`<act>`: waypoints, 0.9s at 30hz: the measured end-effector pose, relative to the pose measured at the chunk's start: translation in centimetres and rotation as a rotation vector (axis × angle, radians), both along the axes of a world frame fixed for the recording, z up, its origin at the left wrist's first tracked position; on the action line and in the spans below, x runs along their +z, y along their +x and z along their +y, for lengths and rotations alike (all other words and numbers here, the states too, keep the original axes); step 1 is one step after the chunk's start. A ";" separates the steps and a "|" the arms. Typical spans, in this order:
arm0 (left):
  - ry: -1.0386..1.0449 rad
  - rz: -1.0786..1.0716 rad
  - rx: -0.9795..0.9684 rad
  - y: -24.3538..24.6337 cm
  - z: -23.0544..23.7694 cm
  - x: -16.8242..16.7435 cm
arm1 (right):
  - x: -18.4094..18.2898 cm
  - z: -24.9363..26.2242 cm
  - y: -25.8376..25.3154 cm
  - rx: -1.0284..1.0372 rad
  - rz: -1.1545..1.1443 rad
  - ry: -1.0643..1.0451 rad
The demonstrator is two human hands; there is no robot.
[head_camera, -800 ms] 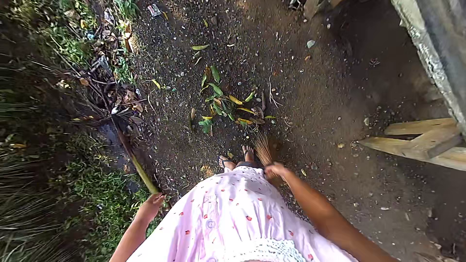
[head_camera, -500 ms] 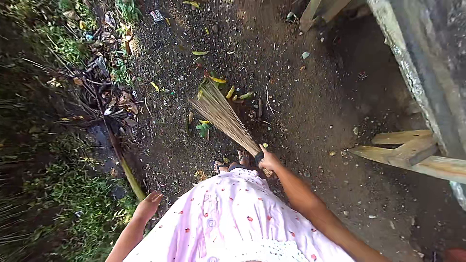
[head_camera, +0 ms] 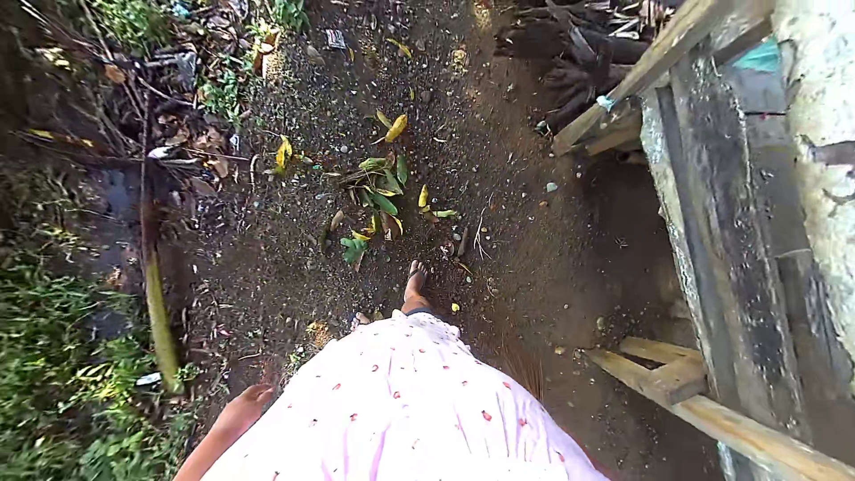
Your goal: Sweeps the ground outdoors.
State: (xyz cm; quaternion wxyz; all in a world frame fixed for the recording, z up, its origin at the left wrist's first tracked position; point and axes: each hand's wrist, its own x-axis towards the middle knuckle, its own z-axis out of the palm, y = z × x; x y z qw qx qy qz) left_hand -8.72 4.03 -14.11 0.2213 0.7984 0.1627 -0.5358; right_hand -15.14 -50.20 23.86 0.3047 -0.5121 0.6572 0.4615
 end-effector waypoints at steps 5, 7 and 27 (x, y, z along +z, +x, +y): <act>0.129 0.018 0.100 2.9 -3.0 6.7 | -24.0 -9.6 -2.7 0.140 -0.377 0.185; 0.171 -0.003 0.077 5.3 -5.2 8.8 | -25.9 -8.3 6.6 0.168 -0.327 0.186; -0.107 -0.037 -0.137 26.8 -29.8 10.2 | -17.3 -22.9 0.6 0.482 -0.313 0.136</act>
